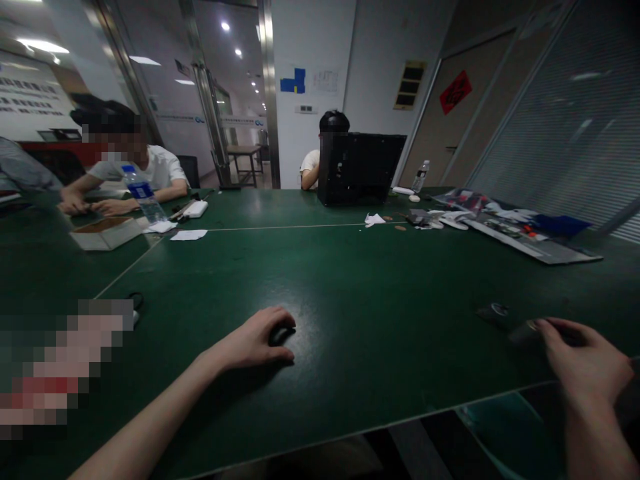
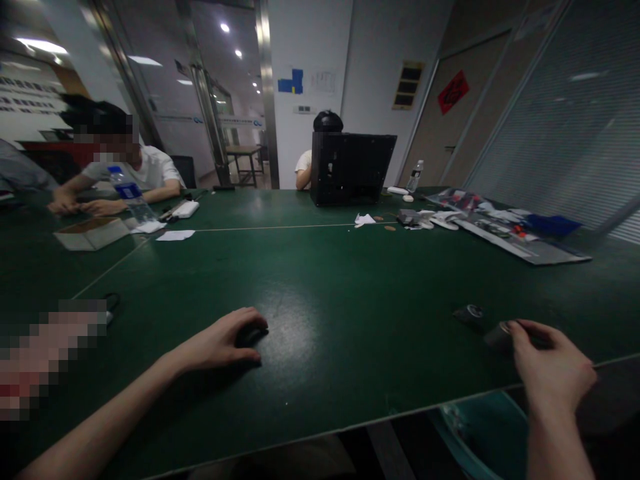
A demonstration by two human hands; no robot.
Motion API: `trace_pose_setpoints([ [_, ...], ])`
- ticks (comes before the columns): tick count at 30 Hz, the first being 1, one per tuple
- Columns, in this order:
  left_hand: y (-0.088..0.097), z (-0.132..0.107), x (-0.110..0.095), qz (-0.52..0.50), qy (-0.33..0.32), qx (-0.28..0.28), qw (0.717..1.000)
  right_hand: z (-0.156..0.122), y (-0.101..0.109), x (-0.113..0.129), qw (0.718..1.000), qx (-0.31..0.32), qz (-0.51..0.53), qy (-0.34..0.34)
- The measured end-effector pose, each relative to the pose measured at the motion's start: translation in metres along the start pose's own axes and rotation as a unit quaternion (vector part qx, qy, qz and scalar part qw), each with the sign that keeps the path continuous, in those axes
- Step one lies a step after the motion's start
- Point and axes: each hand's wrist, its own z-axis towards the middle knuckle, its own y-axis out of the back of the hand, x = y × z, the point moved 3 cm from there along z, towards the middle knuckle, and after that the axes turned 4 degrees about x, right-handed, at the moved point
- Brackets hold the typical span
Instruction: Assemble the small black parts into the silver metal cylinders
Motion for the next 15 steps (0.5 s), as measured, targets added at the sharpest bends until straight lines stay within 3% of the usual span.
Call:
trace_pose_setpoints([
  [8, 0.000, 0.000, 0.000, -0.006, -0.009, -0.003, 1.000, 0.008, -0.011, -0.016, 0.988, 0.064, 0.112, -0.083],
  [10, 0.000, 0.000, 0.000, -0.005, -0.008, -0.002, 1.000, 0.015, -0.010, -0.010, 0.996, 0.072, 0.028, -0.035],
  [12, 0.000, 0.000, -0.001, -0.003, -0.010, 0.001, 1.000, 0.022, -0.011, 0.004, 0.988, 0.084, -0.110, 0.066],
  [15, 0.001, -0.001, -0.001, -0.002, -0.004, -0.003, 1.000, 0.030, -0.020, 0.033, 0.928, 0.132, -0.260, 0.230],
])
